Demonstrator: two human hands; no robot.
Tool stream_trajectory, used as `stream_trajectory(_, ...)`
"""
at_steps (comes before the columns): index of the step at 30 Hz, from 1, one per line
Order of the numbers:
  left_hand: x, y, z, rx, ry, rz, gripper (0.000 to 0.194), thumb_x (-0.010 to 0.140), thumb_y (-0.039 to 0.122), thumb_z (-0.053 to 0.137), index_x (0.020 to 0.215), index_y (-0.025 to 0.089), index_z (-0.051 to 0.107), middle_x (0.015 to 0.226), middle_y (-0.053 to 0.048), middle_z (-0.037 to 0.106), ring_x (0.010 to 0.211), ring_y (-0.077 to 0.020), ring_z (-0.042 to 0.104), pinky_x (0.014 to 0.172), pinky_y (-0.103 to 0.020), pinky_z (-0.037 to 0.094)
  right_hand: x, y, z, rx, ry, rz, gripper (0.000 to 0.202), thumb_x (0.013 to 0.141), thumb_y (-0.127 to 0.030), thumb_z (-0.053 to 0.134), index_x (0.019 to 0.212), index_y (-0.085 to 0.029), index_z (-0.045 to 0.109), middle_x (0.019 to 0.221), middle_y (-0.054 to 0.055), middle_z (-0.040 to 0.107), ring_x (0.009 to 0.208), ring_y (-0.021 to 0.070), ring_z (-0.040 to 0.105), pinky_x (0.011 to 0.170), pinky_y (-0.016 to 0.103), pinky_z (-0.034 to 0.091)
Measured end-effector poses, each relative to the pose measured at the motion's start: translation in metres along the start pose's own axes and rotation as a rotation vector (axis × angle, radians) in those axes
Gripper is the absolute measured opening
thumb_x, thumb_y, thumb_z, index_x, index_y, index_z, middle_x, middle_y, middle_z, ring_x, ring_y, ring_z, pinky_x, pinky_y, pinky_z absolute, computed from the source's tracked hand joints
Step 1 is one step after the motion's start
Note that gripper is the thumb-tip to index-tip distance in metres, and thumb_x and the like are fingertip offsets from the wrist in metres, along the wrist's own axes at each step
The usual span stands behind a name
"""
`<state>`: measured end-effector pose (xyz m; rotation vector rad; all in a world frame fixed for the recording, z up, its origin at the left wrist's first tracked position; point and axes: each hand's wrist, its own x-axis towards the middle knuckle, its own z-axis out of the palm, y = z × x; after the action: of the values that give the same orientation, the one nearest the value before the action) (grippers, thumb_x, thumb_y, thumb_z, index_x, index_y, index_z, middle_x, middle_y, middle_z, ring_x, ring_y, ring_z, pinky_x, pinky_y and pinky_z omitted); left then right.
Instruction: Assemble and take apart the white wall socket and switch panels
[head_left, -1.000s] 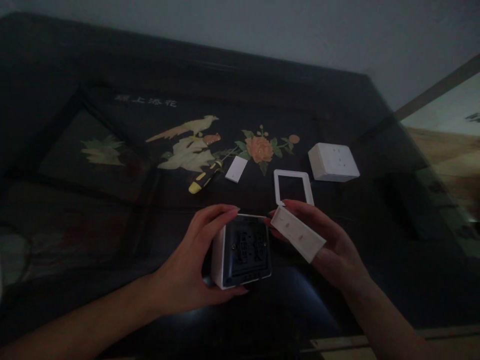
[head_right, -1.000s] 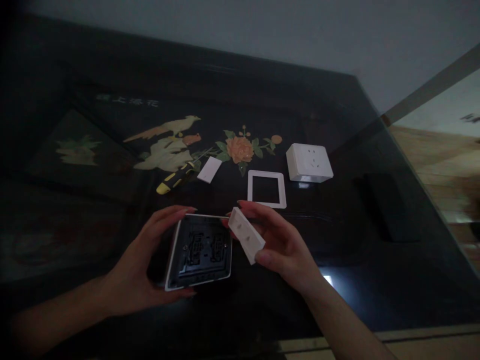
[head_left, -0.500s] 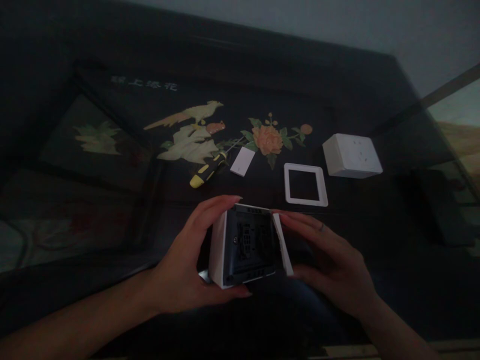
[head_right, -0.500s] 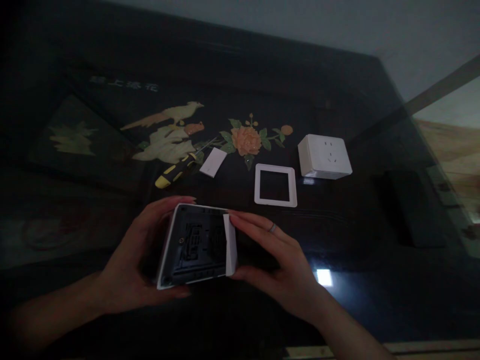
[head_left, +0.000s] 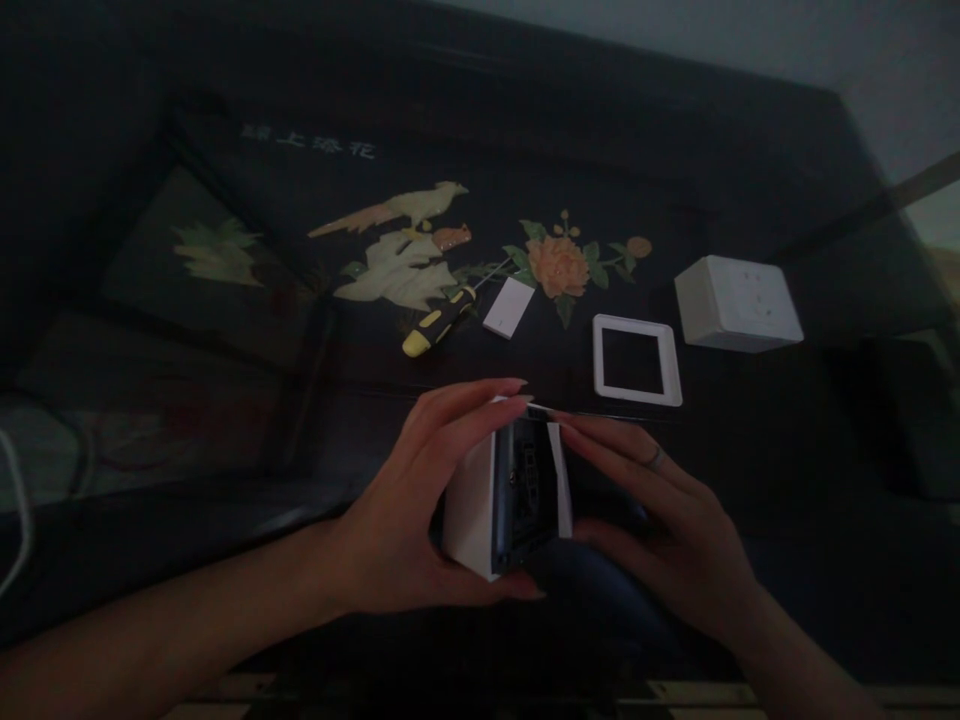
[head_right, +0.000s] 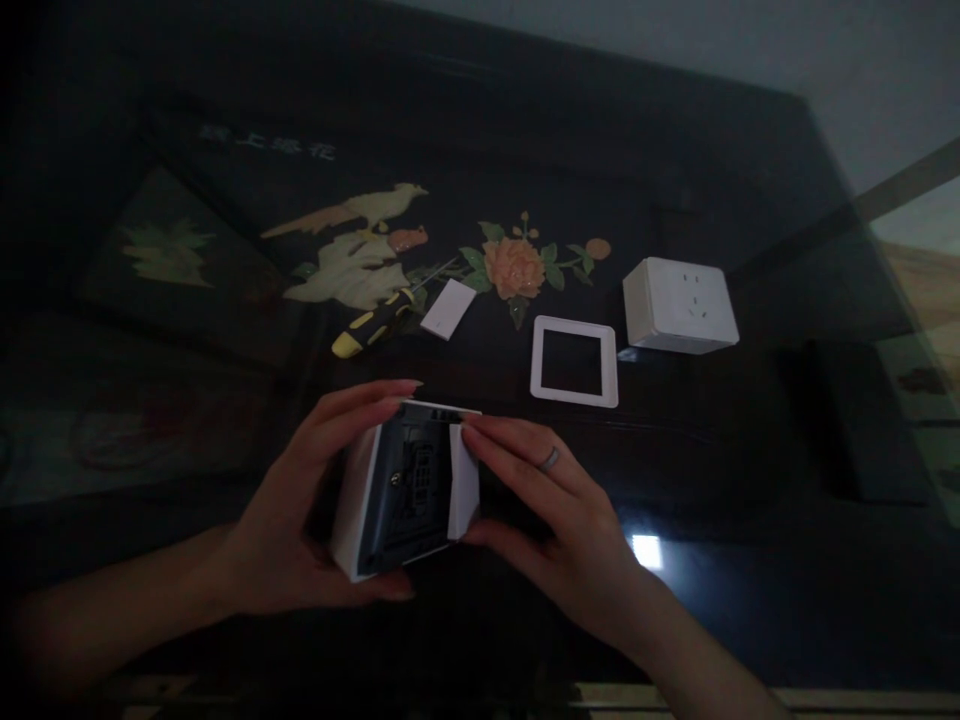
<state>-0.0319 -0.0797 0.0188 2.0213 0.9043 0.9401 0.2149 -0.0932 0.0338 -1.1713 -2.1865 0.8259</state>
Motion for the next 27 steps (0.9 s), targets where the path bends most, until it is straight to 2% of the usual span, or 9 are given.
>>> stream_trajectory(12,0.0,0.0,0.001,0.038,0.023,0.009,0.093,0.073,0.057,0.078,0.148,0.034,0.029,0.146,-0.01,0.043,0.133,-0.0335,0.045,0.111,-0.05,0.042,-0.003,0.003,0.005,-0.097,0.005,-0.09,0.066,0.093,-0.036,0.061,0.153,-0.036,0.032,0.145,0.006,0.053,0.131,0.0228,0.051,0.108,0.04,0.049)
stream_trajectory(18,-0.001,-0.004,0.001,0.071,0.043,0.033,0.097,0.07,0.055,0.081,0.148,0.029,0.031,0.143,-0.011,0.044,0.131,-0.031,0.046,0.107,-0.044,0.046,0.001,0.005,0.01,-0.194,0.04,-0.201,0.064,0.096,-0.03,0.056,0.154,-0.022,0.031,0.148,0.012,0.052,0.137,0.0246,0.047,0.109,0.044,0.049)
stream_trajectory(23,0.0,-0.005,-0.002,0.122,0.042,0.02,0.093,0.07,0.055,0.081,0.146,0.027,0.035,0.141,-0.01,0.045,0.13,-0.0281,0.045,0.107,-0.039,0.047,0.002,0.004,0.011,-0.25,0.048,-0.251,0.06,0.096,-0.023,0.056,0.152,-0.014,0.035,0.147,0.015,0.053,0.142,0.0236,0.042,0.112,0.043,0.047)
stream_trajectory(27,0.001,-0.006,-0.003,0.173,0.004,-0.005,0.094,0.068,0.056,0.082,0.145,0.027,0.035,0.14,-0.01,0.044,0.13,-0.0284,0.046,0.108,-0.039,0.047,0.002,0.005,0.009,-0.252,0.057,-0.276,0.051,0.095,-0.018,0.058,0.144,-0.008,0.047,0.144,0.017,0.056,0.143,0.0231,0.042,0.113,0.043,0.045)
